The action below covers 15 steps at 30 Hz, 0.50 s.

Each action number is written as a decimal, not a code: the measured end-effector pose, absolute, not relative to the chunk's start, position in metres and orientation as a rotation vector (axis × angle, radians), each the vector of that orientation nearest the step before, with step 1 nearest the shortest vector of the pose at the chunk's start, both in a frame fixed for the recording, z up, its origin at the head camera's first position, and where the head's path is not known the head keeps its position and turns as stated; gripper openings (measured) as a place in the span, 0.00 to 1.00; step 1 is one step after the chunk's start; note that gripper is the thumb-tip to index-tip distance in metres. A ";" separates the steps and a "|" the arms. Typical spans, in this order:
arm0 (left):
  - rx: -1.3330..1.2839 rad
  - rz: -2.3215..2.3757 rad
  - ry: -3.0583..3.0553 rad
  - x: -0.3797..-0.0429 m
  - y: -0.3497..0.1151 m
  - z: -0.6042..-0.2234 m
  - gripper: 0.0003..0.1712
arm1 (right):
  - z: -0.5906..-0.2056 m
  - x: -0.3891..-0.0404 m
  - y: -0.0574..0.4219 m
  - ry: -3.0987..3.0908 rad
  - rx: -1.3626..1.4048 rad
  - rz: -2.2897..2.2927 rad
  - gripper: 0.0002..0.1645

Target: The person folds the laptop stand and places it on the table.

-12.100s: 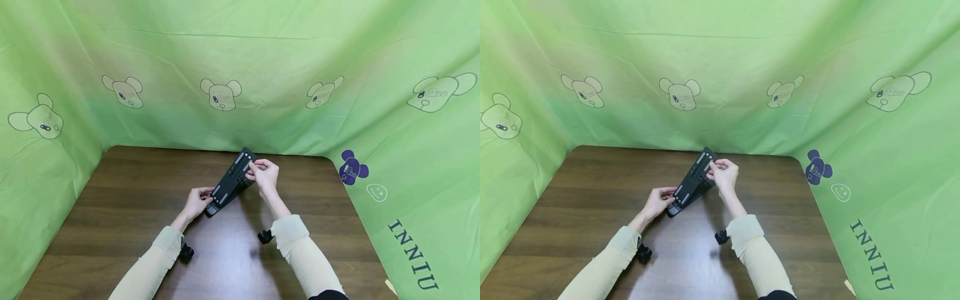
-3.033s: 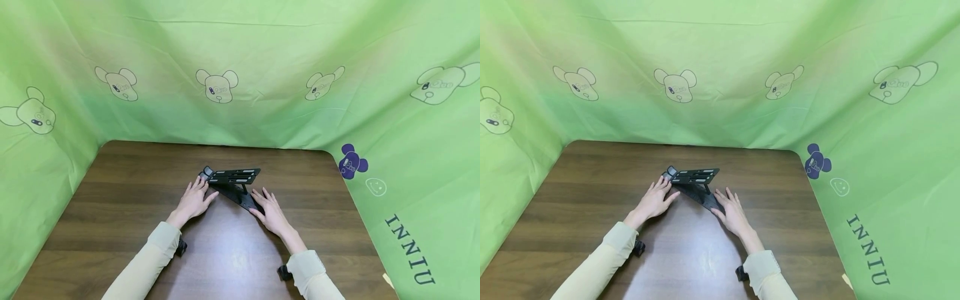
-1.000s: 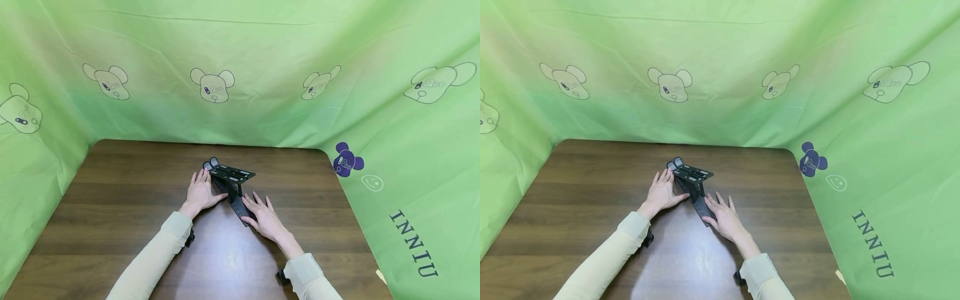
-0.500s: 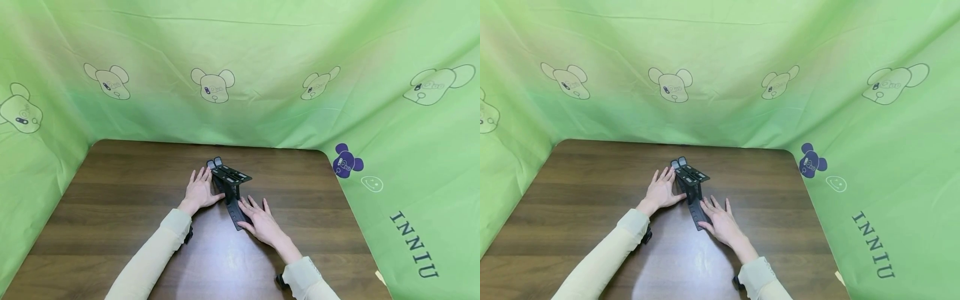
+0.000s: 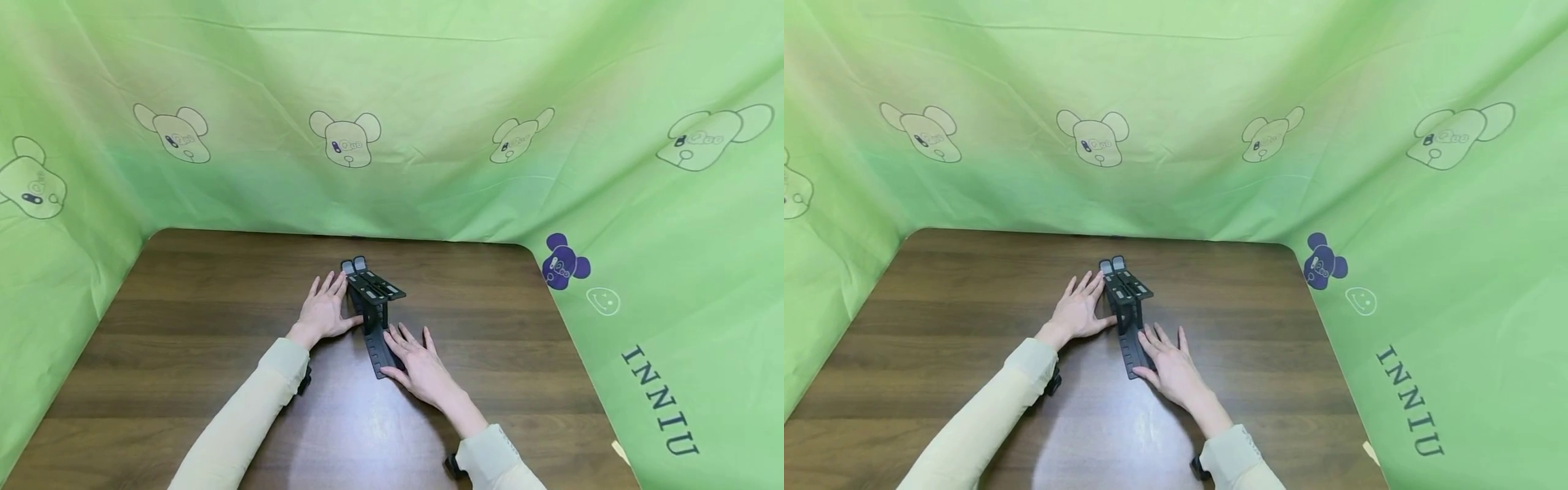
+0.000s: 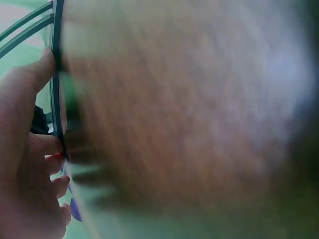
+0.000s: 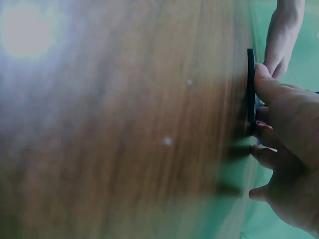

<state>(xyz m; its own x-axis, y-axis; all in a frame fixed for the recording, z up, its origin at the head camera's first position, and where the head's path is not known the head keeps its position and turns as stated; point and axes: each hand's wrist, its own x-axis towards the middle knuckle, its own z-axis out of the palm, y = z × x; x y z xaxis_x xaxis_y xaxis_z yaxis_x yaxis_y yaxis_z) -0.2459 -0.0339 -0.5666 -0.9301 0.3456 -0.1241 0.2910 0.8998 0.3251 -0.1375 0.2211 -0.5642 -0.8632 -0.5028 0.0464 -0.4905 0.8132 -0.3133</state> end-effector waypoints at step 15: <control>0.501 0.598 2.914 -0.206 -0.032 -0.554 0.48 | -0.590 -0.151 0.242 2.935 -0.755 -0.949 0.49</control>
